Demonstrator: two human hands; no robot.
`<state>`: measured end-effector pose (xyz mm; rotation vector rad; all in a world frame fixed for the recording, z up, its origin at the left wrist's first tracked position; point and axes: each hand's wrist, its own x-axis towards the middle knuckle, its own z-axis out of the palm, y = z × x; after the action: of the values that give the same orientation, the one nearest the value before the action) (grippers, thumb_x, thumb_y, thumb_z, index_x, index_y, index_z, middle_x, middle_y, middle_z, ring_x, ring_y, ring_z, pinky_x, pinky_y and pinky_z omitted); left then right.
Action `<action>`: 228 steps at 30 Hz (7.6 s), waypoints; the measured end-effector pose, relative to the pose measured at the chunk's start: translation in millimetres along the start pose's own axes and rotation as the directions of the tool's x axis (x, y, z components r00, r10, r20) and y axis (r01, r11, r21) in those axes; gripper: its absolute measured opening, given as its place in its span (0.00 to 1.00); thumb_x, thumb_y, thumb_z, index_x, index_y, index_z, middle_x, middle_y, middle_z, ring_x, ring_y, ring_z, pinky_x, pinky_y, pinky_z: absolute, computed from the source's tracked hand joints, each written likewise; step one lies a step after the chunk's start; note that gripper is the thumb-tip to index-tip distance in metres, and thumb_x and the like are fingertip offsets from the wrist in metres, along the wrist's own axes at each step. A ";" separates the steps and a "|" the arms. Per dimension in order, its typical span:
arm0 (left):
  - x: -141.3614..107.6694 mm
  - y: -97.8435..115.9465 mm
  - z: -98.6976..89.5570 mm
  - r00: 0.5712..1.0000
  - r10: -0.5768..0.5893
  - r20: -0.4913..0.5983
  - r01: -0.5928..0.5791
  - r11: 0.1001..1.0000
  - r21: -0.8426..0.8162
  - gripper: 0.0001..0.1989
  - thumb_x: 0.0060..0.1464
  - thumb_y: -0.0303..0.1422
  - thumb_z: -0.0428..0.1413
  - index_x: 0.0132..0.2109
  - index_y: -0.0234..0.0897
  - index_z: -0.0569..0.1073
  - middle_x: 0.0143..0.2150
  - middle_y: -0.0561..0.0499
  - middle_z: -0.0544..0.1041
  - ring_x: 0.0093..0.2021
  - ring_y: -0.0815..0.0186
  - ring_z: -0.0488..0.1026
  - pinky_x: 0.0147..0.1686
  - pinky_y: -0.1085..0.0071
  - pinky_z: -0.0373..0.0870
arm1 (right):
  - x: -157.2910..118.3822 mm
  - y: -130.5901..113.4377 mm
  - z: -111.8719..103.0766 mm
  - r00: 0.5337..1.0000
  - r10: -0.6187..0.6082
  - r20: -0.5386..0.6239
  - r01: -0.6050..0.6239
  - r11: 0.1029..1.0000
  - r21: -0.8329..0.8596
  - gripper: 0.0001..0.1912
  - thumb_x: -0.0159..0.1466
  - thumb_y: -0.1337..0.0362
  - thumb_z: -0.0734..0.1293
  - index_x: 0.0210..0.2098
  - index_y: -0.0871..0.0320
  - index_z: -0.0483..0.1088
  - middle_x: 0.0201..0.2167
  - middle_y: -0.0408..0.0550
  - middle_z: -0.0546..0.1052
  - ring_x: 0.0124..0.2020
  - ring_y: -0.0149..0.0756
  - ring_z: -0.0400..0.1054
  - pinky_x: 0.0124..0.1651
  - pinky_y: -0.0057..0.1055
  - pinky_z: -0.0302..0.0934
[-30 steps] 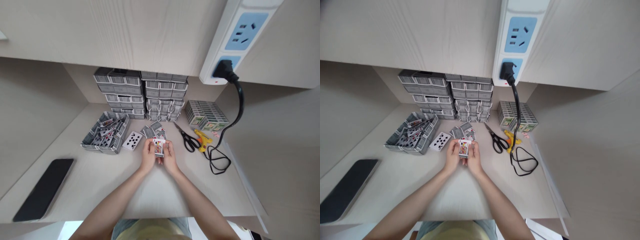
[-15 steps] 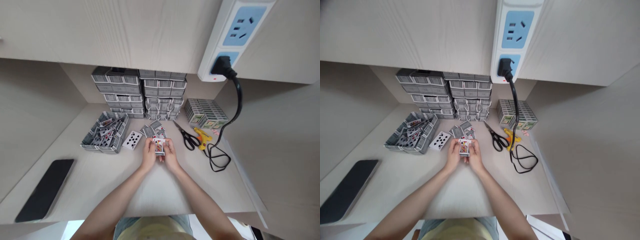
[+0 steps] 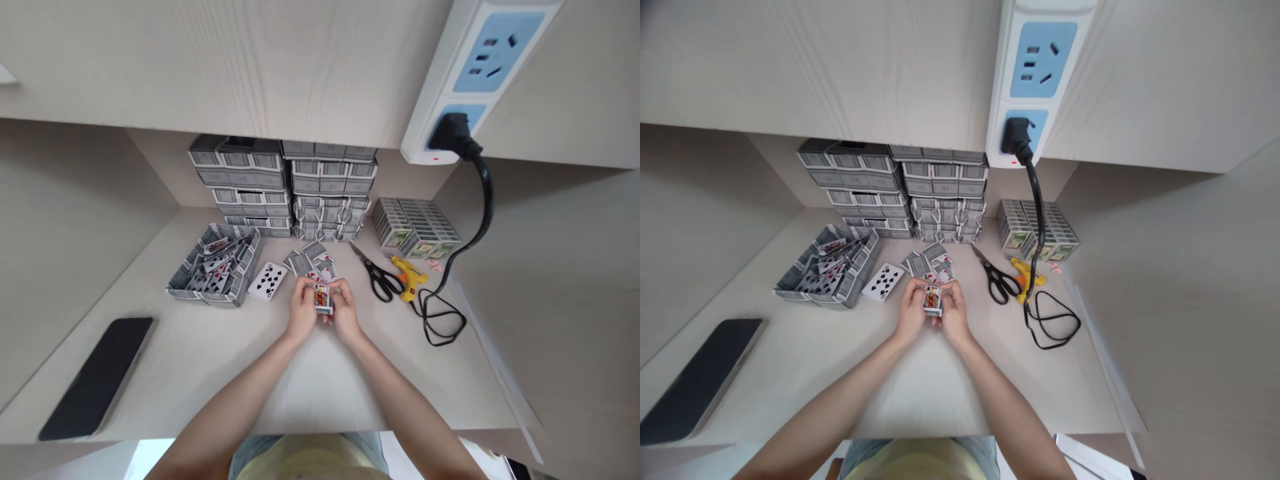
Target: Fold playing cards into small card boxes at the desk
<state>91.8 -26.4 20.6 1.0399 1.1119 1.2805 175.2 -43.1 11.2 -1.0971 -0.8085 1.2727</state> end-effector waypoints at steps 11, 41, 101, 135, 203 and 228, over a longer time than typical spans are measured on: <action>1.8 -4.1 -1.2 1.000 -0.007 0.009 0.008 0.994 -0.106 0.08 0.50 0.35 0.46 0.31 0.35 0.65 0.19 0.58 0.66 0.14 0.74 0.63 0.12 0.78 0.59 | -3.6 3.3 -3.0 0.994 -0.105 -0.019 0.101 0.980 -0.170 0.05 0.60 0.59 0.57 0.31 0.54 0.56 0.09 0.31 0.64 0.07 0.25 0.55 0.09 0.18 0.49; 4.3 9.3 -13.3 0.981 0.042 0.188 -0.041 0.999 -0.009 0.04 0.46 0.29 0.47 0.29 0.36 0.67 0.16 0.59 0.65 0.11 0.76 0.58 0.10 0.80 0.53 | 5.5 -23.5 -20.2 0.721 0.433 0.541 -0.509 0.861 -0.009 0.26 0.62 0.48 0.49 0.31 0.63 0.66 0.19 0.49 0.73 0.17 0.33 0.67 0.17 0.27 0.62; 8.4 8.5 -17.2 0.869 0.232 0.437 -0.471 0.658 0.587 0.20 0.55 0.41 0.44 0.20 0.35 0.62 0.17 0.56 0.59 0.20 0.73 0.55 0.22 0.76 0.52 | 11.2 -17.6 -28.2 0.983 -0.159 0.087 0.178 0.941 -0.288 0.16 0.55 0.51 0.63 0.21 0.58 0.63 0.17 0.37 0.60 0.20 0.27 0.53 0.23 0.24 0.48; 19.5 4.5 -21.1 0.938 0.230 0.260 -0.341 0.749 0.568 0.17 0.52 0.44 0.48 0.30 0.34 0.72 0.21 0.55 0.69 0.22 0.73 0.61 0.22 0.78 0.56 | 14.4 -14.4 -42.8 0.983 -0.129 0.128 0.174 0.871 -0.460 0.15 0.51 0.55 0.67 0.32 0.59 0.73 0.27 0.47 0.76 0.24 0.33 0.69 0.27 0.29 0.65; 27.7 1.5 -31.7 0.923 0.384 0.005 -0.323 0.770 0.550 0.09 0.51 0.32 0.50 0.39 0.36 0.70 0.34 0.49 0.77 0.32 0.69 0.74 0.33 0.73 0.71 | 0.8 -37.2 -26.8 0.978 0.164 0.132 -0.193 0.950 0.246 0.19 0.55 0.51 0.64 0.42 0.55 0.65 0.38 0.48 0.75 0.32 0.41 0.73 0.26 0.35 0.69; 8.8 15.6 -25.7 0.691 0.339 0.638 -0.697 0.544 0.466 0.07 0.47 0.34 0.56 0.30 0.37 0.66 0.51 0.46 0.66 0.52 0.63 0.64 0.49 0.65 0.64 | 8.5 -32.5 -34.9 0.998 0.053 -0.022 -0.051 0.993 0.102 0.17 0.51 0.56 0.69 0.37 0.57 0.68 0.33 0.44 0.74 0.32 0.35 0.69 0.34 0.33 0.67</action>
<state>63.5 -17.8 31.1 2.3033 0.8845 0.9371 219.7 -39.5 30.2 -1.0563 -0.6933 1.3271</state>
